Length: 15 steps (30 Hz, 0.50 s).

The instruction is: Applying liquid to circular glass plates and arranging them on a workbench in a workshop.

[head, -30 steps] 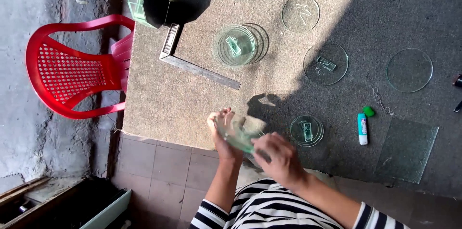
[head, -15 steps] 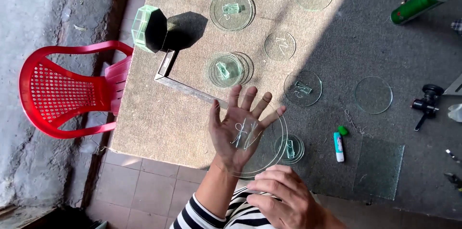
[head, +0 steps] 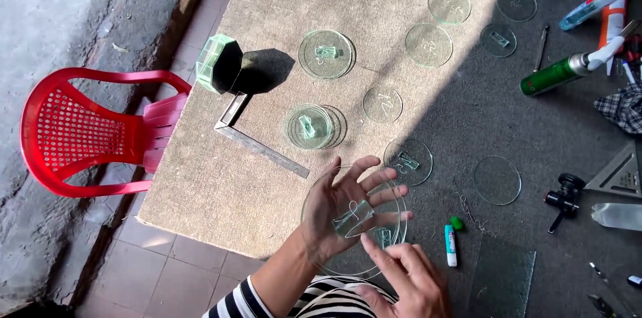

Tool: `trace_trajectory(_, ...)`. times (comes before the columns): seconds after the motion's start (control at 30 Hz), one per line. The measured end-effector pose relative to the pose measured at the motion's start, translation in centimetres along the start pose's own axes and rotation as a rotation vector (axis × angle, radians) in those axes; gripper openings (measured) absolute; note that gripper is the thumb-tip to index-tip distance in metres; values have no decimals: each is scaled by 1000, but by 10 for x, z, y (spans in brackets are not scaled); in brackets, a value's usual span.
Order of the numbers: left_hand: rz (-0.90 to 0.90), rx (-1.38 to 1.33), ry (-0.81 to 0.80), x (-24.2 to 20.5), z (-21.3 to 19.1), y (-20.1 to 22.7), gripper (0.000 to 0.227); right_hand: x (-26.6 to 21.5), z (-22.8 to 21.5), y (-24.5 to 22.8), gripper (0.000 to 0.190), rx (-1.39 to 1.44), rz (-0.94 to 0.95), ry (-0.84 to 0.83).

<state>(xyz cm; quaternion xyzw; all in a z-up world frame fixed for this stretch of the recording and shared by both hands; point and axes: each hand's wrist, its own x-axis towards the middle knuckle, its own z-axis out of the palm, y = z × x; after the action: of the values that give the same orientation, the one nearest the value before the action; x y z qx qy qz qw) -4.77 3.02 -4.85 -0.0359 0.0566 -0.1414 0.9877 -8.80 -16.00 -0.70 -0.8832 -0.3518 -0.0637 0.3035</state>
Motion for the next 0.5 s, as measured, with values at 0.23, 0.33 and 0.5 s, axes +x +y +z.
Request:
trace_trajectory(0.23, -5, 100, 207, 9, -4, -5, 53, -12, 19, 21, 81, -96, 100, -47)
trace_trajectory(0.33, 2, 147, 275, 9, 4, -6, 51, -13, 18, 25, 76, -79, 99, -72)
trace_trajectory(0.5, 4, 208, 357, 16, 5, -8, 50, -9, 15, 25, 69, -62, 120, -52)
